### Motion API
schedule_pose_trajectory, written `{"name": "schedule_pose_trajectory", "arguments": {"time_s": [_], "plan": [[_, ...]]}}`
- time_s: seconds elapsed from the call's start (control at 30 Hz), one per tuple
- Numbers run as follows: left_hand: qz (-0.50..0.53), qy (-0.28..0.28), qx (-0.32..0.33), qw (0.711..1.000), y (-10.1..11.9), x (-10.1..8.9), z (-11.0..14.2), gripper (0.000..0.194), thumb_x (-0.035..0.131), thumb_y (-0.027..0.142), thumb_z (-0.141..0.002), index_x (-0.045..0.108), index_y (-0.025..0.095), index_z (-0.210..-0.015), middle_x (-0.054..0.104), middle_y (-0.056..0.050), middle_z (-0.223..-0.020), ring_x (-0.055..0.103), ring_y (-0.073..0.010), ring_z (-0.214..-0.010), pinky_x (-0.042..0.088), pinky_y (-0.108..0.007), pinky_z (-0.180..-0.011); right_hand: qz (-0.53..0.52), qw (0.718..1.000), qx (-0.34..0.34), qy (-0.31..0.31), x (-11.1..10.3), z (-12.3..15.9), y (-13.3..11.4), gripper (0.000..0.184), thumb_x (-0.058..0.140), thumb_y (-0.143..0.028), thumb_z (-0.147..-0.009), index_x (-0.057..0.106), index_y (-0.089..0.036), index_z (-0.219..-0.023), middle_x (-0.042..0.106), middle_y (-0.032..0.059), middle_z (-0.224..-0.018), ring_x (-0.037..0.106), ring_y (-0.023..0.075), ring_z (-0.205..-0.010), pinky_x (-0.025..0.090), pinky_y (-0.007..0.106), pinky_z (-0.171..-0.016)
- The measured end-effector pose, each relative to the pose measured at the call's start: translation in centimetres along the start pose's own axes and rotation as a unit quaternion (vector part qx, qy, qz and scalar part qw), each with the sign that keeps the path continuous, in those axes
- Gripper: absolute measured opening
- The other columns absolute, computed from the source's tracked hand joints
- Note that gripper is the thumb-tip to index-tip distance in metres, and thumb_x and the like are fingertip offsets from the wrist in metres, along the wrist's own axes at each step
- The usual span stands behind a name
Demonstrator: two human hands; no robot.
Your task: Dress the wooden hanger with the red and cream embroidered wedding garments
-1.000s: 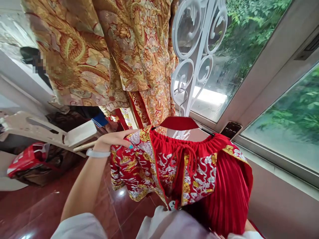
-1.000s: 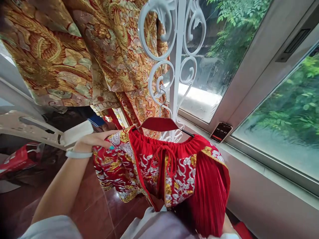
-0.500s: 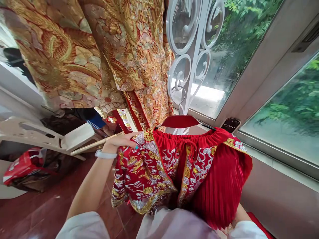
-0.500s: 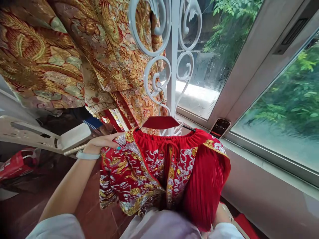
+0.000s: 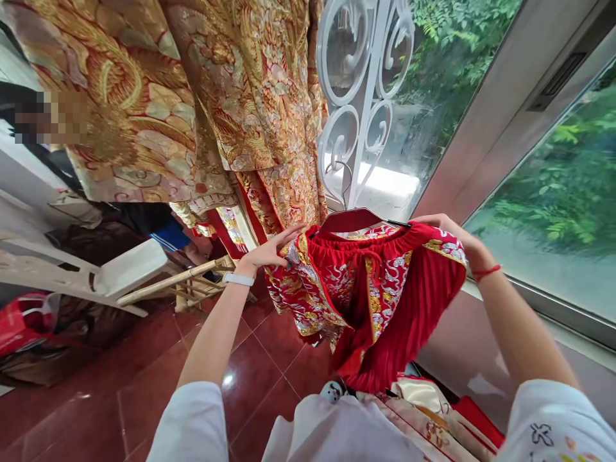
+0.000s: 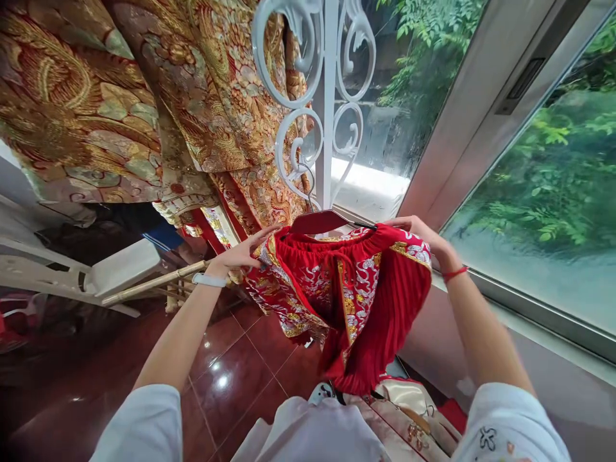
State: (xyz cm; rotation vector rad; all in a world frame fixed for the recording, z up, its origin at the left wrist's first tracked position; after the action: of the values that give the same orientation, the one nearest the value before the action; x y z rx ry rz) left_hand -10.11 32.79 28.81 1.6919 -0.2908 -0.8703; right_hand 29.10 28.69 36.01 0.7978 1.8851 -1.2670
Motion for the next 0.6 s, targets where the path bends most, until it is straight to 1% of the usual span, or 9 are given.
{"name": "schedule_pose_trajectory", "arguments": {"time_s": [0.07,0.1,0.17,0.27,0.33,0.4,0.47,0.5,0.6], "plan": [[-0.026,0.007,0.004,1.0,-0.2,0.0,-0.9,0.104,0.072,0.015,-0.059,0.037,0.026,-0.156,0.031,-0.009,-0.166,0.022,-0.0297,-0.156,0.021,-0.045,-0.127,-0.015,0.997,-0.004,-0.078,-0.4,-1.9,1.5,0.024,0.062,-0.023,-0.091,0.078,-0.008,-0.102,0.077,0.0111,-0.09,0.071,0.0183,-0.081,0.053,0.027,-0.072],[-0.04,0.014,-0.002,0.999,-0.4,-0.1,-1.1,0.103,0.072,0.015,-0.059,0.038,0.026,-0.156,0.031,-0.009,-0.166,0.022,-0.0299,-0.156,0.019,-0.045,-0.128,0.003,0.997,-0.01,-0.072,-1.2,-2.8,1.9,0.023,0.061,-0.018,-0.088,0.079,-0.01,-0.102,0.078,0.0096,-0.089,0.071,0.0188,-0.08,0.052,0.027,-0.072],[-0.061,0.03,-0.017,0.998,-0.8,-0.5,-1.3,0.1,0.072,0.018,-0.06,0.04,0.024,-0.154,0.032,-0.009,-0.166,0.023,-0.0305,-0.155,0.018,-0.044,-0.128,0.08,0.996,-0.035,0.02,-3.3,-4.2,1.7,0.03,0.055,-0.011,-0.085,0.08,-0.015,-0.101,0.078,0.0064,-0.088,0.071,0.0187,-0.079,0.052,0.028,-0.073],[-0.082,0.058,-0.028,0.995,-0.8,-1.1,-0.8,0.098,0.074,0.026,-0.061,0.041,0.019,-0.153,0.035,-0.013,-0.164,0.028,-0.032,-0.153,0.022,-0.044,-0.127,0.183,0.969,-0.078,0.146,-5.9,-4.1,-1.0,0.044,0.043,-0.005,-0.084,0.078,-0.017,-0.108,0.077,0.0061,-0.098,0.071,0.0178,-0.086,0.051,0.028,-0.077],[-0.099,0.078,-0.042,0.991,-0.7,-1.2,-0.2,0.097,0.075,0.032,-0.063,0.041,0.017,-0.152,0.037,-0.015,-0.163,0.032,-0.0333,-0.151,0.024,-0.045,-0.126,0.241,0.944,-0.084,0.208,-7.2,-2.6,-3.2,0.047,0.038,-0.005,-0.086,0.074,-0.016,-0.116,0.075,0.0079,-0.109,0.069,0.0166,-0.092,0.049,0.027,-0.078],[-0.124,0.102,-0.064,0.985,-0.5,-0.8,0.5,0.095,0.075,0.038,-0.066,0.041,0.016,-0.152,0.037,-0.016,-0.162,0.034,-0.0346,-0.15,0.025,-0.045,-0.126,0.272,0.926,-0.083,0.249,-7.5,0.2,-4.9,0.044,0.039,-0.009,-0.091,0.071,-0.017,-0.12,0.074,0.0094,-0.115,0.068,0.0159,-0.091,0.048,0.027,-0.077],[-0.154,0.138,-0.081,0.975,-0.3,0.1,1.3,0.097,0.077,0.046,-0.068,0.039,0.016,-0.152,0.039,-0.016,-0.161,0.036,-0.0354,-0.149,0.027,-0.046,-0.125,0.266,0.92,-0.092,0.272,-6.3,3.8,-5.4,0.036,0.046,-0.017,-0.093,0.071,-0.019,-0.118,0.075,0.0097,-0.111,0.068,0.0167,-0.083,0.049,0.027,-0.074],[-0.17,0.164,-0.084,0.968,-0.2,0.6,1.7,0.098,0.078,0.049,-0.069,0.039,0.016,-0.152,0.041,-0.017,-0.16,0.037,-0.0354,-0.148,0.028,-0.045,-0.124,0.254,0.922,-0.099,0.274,-5.0,5.6,-5.3,0.032,0.049,-0.02,-0.093,0.072,-0.02,-0.116,0.076,0.0093,-0.105,0.067,0.0174,-0.079,0.049,0.028,-0.072],[-0.219,0.263,-0.073,0.937,0.7,1.8,2.6,0.094,0.077,0.056,-0.073,0.04,0.018,-0.15,0.048,-0.016,-0.154,0.044,-0.0346,-0.143,0.032,-0.044,-0.121,0.21,0.939,-0.122,0.243,0.8,9.6,-3.5,0.037,0.05,-0.019,-0.09,0.072,-0.023,-0.119,0.074,0.0069,-0.085,0.065,0.0195,-0.072,0.052,0.03,-0.069]]}}
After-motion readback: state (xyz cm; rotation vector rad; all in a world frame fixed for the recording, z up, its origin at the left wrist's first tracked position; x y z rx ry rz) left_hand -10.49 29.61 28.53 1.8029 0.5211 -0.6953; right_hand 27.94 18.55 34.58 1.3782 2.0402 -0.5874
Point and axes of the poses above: each hand's wrist, its own z-axis away from the middle knuckle, its own x-axis out of the palm, y = z × x, the point moved 6 cm from there along -z, towards the middle knuckle
